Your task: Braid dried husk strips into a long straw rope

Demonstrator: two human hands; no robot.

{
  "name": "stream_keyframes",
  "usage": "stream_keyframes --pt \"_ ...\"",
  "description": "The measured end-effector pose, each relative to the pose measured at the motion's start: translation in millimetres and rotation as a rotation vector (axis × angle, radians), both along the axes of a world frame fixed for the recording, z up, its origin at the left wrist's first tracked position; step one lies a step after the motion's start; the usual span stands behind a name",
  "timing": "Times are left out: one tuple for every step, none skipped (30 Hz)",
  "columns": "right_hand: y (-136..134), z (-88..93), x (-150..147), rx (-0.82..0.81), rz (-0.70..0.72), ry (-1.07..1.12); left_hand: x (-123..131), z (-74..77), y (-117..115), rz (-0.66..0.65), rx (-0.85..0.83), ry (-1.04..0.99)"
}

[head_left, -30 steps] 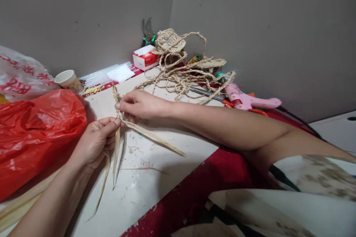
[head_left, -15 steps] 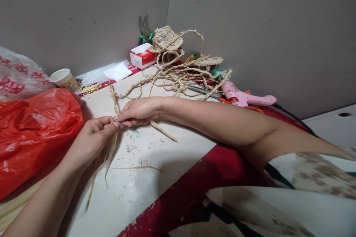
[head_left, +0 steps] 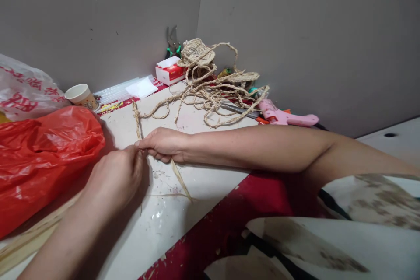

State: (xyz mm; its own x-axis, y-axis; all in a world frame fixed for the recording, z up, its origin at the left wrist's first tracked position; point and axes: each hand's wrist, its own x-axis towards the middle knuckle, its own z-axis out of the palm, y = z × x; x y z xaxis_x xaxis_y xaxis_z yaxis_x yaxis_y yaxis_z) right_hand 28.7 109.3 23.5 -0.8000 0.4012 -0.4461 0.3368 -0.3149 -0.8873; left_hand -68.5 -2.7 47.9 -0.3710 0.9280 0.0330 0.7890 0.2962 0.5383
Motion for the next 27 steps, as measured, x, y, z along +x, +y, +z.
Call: stream_keyframes --pt "-3 0.0 2 -0.028 -0.021 -0.002 5 -4.5 -1 0.021 0.019 0.043" --pt "-5 0.1 4 -0.063 -0.030 -0.002 11 -8.9 -3 0.033 0.043 0.064" --pt "-6 0.4 6 -0.101 -0.029 0.005 17 -12.7 -5 0.031 0.064 0.059" --pt "-6 0.7 9 -0.137 -0.023 0.016 23 -15.0 -8 0.014 0.072 0.038" --pt "-5 0.9 12 -0.169 -0.012 0.032 29 -15.5 -12 -0.018 0.060 0.007" --pt "-4 0.9 15 -0.199 0.001 0.053 35 -13.8 -15 -0.070 0.023 -0.031" --pt "-2 0.8 18 -0.227 0.013 0.074 39 -10.0 -19 -0.141 -0.038 -0.072" --pt "0 0.5 20 -0.252 0.022 0.090 43 -4.3 -23 -0.222 -0.126 -0.111" --pt "3 0.2 22 -0.275 0.032 0.100 43 2.3 -25 -0.329 -0.216 -0.162" --pt "6 -0.1 23 -0.293 0.046 0.105 41 9.1 -27 -0.414 -0.295 -0.218" --pt "9 -0.2 24 -0.312 0.067 0.109 37 14.8 -26 -0.444 -0.368 -0.252" --pt "12 -0.2 24 -0.331 0.093 0.114 30 18.8 -24 -0.428 -0.375 -0.303" --pt "15 0.0 24 -0.350 0.121 0.123 21 20.4 -20 -0.322 -0.279 -0.331" --pt "17 0.4 24 -0.369 0.147 0.133 12 19.6 -14 -0.181 -0.135 -0.367" --pt "19 0.9 24 -0.384 0.167 0.144 4 16.4 -8 -0.029 0.029 -0.389" --pt "21 1.3 23 -0.393 0.181 0.154 -3 11.6 -1 0.101 0.127 -0.431" --pt "22 1.5 23 -0.396 0.193 0.160 -8 5.9 5 0.183 0.157 -0.525" --pt "23 1.5 22 -0.394 0.205 0.163 -10 -0.1 10 0.221 0.137 -0.638" --pt "24 1.3 22 -0.385 0.217 0.165 -9 -5.5 14 0.234 0.106 -0.755" --pt "25 0.9 21 -0.373 0.231 0.169 -7 -10.1 17 0.224 0.078 -0.870" --pt "25 0.4 21 -0.356 0.246 0.176 -4 -13.4 18 0.201 0.060 -0.968" --pt "26 -0.1 21 -0.334 0.259 0.179 -1 -15.6 19 0.179 0.044 -1.039" --pt "27 -0.3 21 -0.304 0.269 0.178 2 -16.8 19 0.171 0.027 -1.077" --pt "28 -0.2 21 -0.267 0.277 0.175 3 -17.4 18 0.176 0.006 -1.083" --pt "28 0.2 22 -0.224 0.285 0.167 3 -17.7 18 0.191 -0.023 -1.059" --pt "30 0.8 22 -0.172 0.295 0.156 1 -17.9 17 0.208 -0.048 -1.013" --pt "31 1.5 23 -0.103 0.304 0.142 -1 -18.3 17 0.216 -0.056 -0.958"
